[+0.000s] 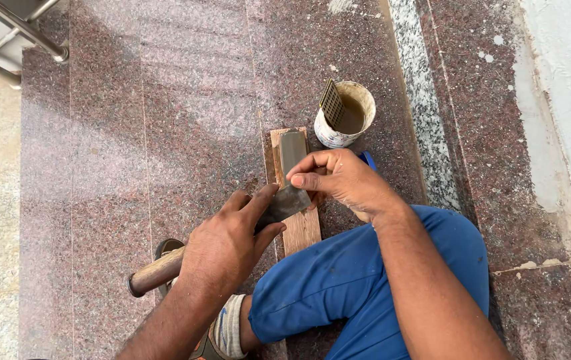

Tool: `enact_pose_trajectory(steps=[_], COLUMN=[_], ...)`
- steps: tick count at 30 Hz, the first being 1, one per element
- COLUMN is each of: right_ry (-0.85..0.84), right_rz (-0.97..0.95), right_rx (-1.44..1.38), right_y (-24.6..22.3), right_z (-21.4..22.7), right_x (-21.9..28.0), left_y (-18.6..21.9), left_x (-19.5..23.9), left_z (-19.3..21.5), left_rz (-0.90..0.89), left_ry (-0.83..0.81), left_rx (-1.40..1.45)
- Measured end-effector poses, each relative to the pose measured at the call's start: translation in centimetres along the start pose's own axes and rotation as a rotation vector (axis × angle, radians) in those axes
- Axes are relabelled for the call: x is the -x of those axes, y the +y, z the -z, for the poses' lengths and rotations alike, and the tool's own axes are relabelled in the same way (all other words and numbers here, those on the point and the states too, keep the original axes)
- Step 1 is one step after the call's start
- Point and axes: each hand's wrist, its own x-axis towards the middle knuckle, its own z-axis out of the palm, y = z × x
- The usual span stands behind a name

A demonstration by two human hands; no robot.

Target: The person sharpens a metal tool on a sharpening stone placed on a wooden block. They repeatedly rub the tool's edge against the stone, occasionally dipping it into a container of liquid and inspecting the edge.

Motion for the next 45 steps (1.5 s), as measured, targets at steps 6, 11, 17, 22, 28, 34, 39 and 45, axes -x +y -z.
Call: enact_pose_trajectory(steps=[6, 11, 17, 22, 28, 34, 39, 45], right_ry=[-0.044, -0.087, -0.072, -0.120, 0.007, 0.277, 0.115, 0.111], right_rz=[-0.040, -0.067, -0.037, -0.014, -0.069, 0.068, 0.119, 0.111], right_rx=[-0.021, 0.085, 0.012, -0.034, 0.089, 0.819, 1.029, 1.034], right_y=[-0.8, -0.5, -1.2, -1.6, -1.3, 2.8, 5.2, 4.9], right_z=[0.4, -0.1, 0.4, 0.8, 1.2, -1.0, -6.4, -7.8], right_x=[0.6, 0.4, 0.9, 1.4, 1.7, 2.4, 3.4, 3.3], left_y=[-0.2, -0.3, -0.3, -0.3, -0.3, 0.0, -0.2, 0.0], left_x=[-0.4, -0.7, -1.0, -1.3, -1.6, -4.5, -7.4, -9.0], left_z=[0.2, 0.5, 0.2, 0.2, 0.2, -1.0, -2.7, -2.7], left_rz=[0.003, 0.030, 0.041, 0.049, 0.080, 0.138, 0.041, -0.024], left_ry=[0.013, 0.002, 0.005, -0.005, -0.050, -0.238, -0.310, -0.363], left_rx=[0.014, 0.004, 0.015, 0.001, -0.030, -0.180, -0.280, -0.426])
